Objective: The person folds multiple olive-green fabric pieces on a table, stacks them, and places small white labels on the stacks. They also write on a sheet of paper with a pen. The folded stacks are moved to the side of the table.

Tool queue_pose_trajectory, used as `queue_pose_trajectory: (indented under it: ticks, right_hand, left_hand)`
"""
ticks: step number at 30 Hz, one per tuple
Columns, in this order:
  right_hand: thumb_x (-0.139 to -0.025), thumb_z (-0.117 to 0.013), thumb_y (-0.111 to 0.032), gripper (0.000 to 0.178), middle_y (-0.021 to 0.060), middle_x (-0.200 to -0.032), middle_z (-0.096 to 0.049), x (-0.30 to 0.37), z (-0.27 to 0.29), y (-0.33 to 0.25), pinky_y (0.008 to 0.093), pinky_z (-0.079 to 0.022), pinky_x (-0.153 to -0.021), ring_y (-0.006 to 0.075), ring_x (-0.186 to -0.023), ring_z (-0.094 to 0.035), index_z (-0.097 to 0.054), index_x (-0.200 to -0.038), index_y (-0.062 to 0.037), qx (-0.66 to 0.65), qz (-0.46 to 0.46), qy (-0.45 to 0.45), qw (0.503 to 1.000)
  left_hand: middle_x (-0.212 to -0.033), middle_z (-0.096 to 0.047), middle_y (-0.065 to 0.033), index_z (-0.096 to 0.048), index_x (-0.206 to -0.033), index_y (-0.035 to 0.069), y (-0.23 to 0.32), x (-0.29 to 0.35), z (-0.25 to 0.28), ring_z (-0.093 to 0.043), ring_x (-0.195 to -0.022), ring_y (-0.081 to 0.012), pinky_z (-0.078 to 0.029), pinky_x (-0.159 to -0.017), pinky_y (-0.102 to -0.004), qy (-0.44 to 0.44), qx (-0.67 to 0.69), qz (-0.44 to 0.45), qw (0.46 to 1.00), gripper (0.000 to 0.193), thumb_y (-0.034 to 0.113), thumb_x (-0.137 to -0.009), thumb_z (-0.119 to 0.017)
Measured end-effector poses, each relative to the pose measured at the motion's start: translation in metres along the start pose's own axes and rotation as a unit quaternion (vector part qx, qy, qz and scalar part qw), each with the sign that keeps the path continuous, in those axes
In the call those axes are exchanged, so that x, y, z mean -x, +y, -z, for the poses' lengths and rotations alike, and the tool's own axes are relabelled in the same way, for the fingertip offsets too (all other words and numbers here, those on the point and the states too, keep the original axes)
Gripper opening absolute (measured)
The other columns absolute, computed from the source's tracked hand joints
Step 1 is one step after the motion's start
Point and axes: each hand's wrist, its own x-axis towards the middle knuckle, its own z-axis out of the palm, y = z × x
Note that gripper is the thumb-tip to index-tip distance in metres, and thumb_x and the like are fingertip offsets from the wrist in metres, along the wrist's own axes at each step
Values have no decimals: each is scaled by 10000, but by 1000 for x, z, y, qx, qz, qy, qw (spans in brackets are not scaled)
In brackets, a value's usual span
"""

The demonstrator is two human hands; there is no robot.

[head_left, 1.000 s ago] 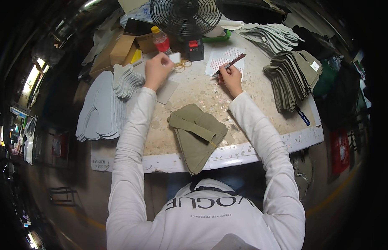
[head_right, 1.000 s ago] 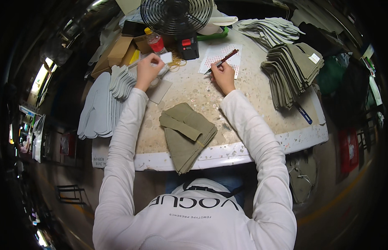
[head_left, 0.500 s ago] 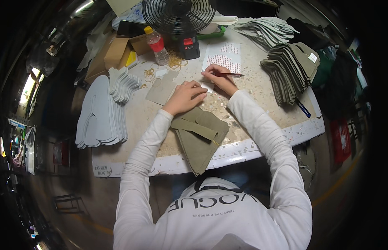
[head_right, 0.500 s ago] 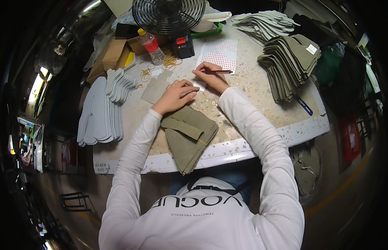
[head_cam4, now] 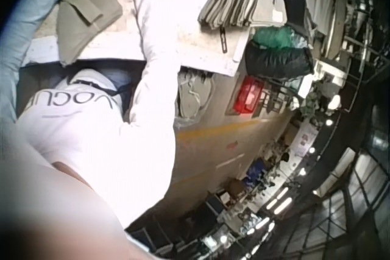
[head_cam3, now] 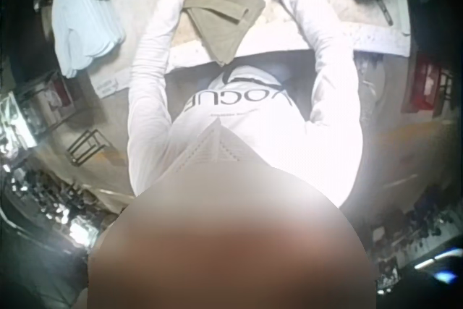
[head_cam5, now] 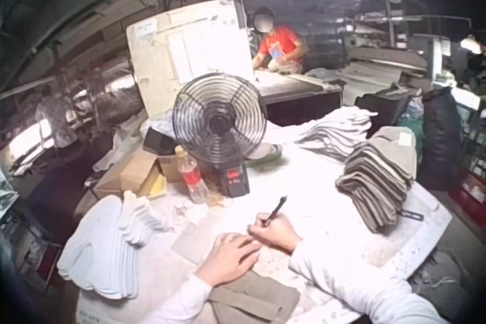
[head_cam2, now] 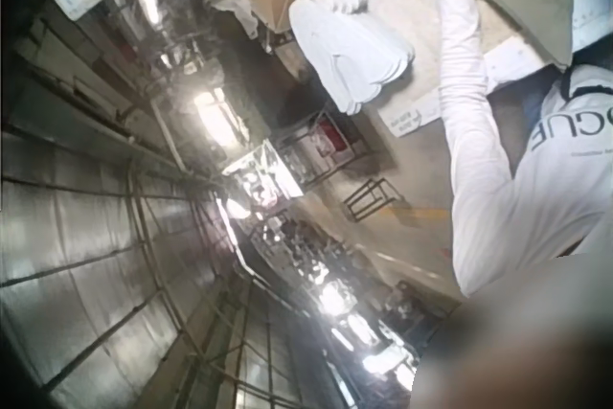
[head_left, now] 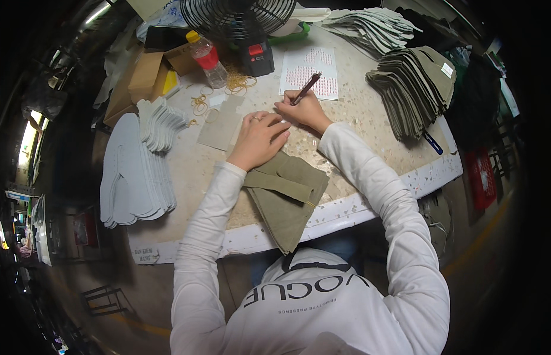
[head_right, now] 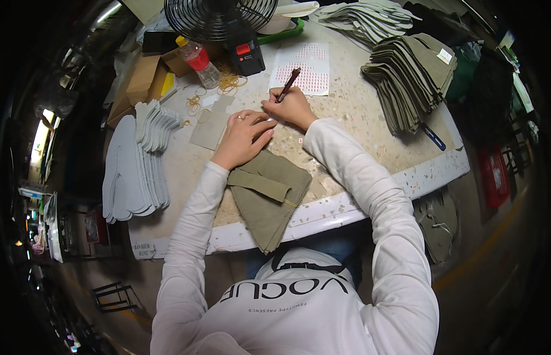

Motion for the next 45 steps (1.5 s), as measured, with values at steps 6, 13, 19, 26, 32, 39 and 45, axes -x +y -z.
queue_pose_trajectory:
  ticks: [6,13,19,26,32,39,45]
  right_hand:
    - [-747,-692,-261,310,71,-491,-524,0,4,-2,315,-397,-483,145,-444,-462,-571,-596,-19,57,38,0,998]
    - [-737,-675,-224,266,88,-501,-533,0,2,-4,331,-411,-495,197,-448,-480,-576,-607,-13,48,55,29,997]
    - [-734,-682,-213,251,106,-520,-548,-1,6,-3,337,-412,-503,211,-459,-483,-590,-625,-7,89,82,21,992]
    - [-720,-671,-219,254,116,-506,-530,-1,5,0,356,-414,-495,221,-452,-498,-579,-612,-8,46,75,28,996]
    - [-720,-694,-222,265,87,-498,-522,-1,5,0,331,-412,-498,179,-457,-478,-576,-608,-13,114,78,58,989]
    - [-745,-718,-272,340,67,-486,-485,5,10,3,327,-396,-493,174,-459,-450,-532,-587,-34,-33,34,5,999]
    - [-740,-711,-257,331,79,-485,-488,6,13,0,341,-372,-479,189,-449,-437,-526,-586,-30,55,54,14,997]
  left_hand:
    - [-1126,-621,-42,-697,-1095,137,2,-1,2,-529,-1116,-244,-329,-1015,-437,1,1,6,1000,252,278,-914,-592]
    - [-1147,-624,-46,-692,-1112,143,5,-2,4,-526,-1126,-255,-320,-1027,-441,-19,2,12,1000,259,276,-917,-586]
    - [-1152,-622,-49,-685,-1121,145,6,-2,6,-526,-1130,-258,-316,-1030,-447,-24,7,13,1000,261,273,-918,-583]
    - [-1128,-620,-52,-668,-1120,139,6,-3,5,-533,-1120,-259,-322,-1026,-454,-24,7,9,1000,259,267,-911,-587]
    - [-1134,-617,-52,-665,-1111,133,6,-2,5,-540,-1109,-259,-326,-1023,-456,-21,5,6,1000,255,265,-906,-590]
    - [-1140,-615,-55,-660,-1120,132,7,-3,6,-540,-1114,-257,-326,-1025,-456,-33,8,12,999,263,264,-905,-588]
    - [-1145,-616,-54,-660,-1131,135,7,-3,6,-540,-1117,-250,-326,-1027,-452,-38,5,16,999,274,268,-901,-593]
